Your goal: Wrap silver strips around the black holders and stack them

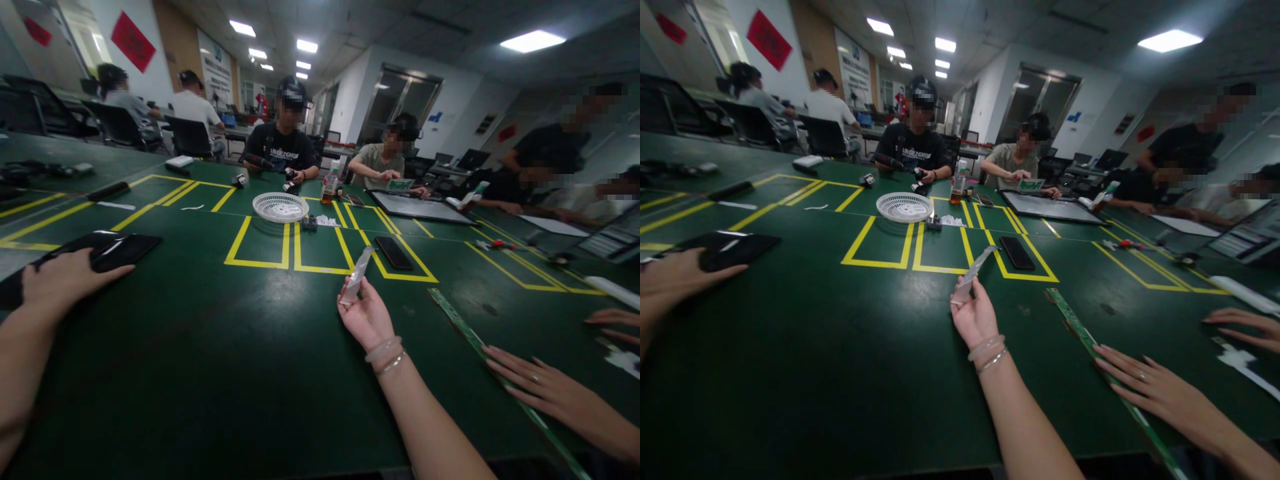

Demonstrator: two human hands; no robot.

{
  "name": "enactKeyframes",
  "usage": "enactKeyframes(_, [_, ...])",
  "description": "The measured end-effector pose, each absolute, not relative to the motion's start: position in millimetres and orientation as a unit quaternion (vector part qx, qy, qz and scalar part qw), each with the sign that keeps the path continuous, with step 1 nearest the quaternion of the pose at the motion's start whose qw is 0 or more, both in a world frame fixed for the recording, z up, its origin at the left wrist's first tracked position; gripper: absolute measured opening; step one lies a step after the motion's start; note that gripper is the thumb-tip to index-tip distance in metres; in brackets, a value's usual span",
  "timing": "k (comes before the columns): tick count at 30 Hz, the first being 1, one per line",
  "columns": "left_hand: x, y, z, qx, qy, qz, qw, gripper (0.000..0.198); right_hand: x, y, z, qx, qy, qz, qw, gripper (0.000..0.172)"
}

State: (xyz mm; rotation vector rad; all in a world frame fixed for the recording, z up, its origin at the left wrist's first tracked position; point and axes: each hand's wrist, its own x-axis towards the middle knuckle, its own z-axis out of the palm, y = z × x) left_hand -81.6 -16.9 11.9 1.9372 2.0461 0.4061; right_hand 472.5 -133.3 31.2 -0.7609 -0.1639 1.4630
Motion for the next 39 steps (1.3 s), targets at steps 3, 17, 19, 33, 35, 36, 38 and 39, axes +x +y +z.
enactKeyframes(3, [-77.9,-17.3,14.5,0.603,0.785,0.142,0.008,0.09,471.3,-134.0,31.8,-0.337,-0.072,0.648,0.679,0.011])
enactKeyframes(17, [97.8,-64.1,34.5,0.931,0.333,0.127,0.075,0.063,468.0,-132.6,35.7,-0.334,-0.054,0.641,0.689,0.014])
enactKeyframes(19, [118.8,-77.8,32.4,0.949,0.285,0.105,0.081,0.064,468.5,-132.2,35.5,-0.33,-0.056,0.639,0.693,0.011])
enactKeyframes(33, [141.4,-93.2,20.1,0.959,0.265,0.096,0.001,0.064,453.1,-143.7,37.2,-0.399,-0.309,0.502,0.702,0.034])
enactKeyframes(35, [142.1,-95.3,24.7,0.962,0.251,0.105,-0.015,0.064,451.3,-145.0,33.4,-0.439,-0.397,0.437,0.677,0.037])
enactKeyframes(36, [142.2,-96.6,27.2,0.963,0.243,0.113,-0.021,0.066,450.8,-145.6,31.8,-0.454,-0.452,0.4,0.655,0.037])
enactKeyframes(38, [141.8,-100.0,31.5,0.964,0.223,0.137,-0.032,0.069,449.9,-147.5,29.9,-0.474,-0.578,0.316,0.585,0.035])
enactKeyframes(39, [141.2,-102.3,33.1,0.964,0.212,0.156,-0.039,0.067,449.2,-148.9,29.9,-0.481,-0.638,0.268,0.539,0.034])
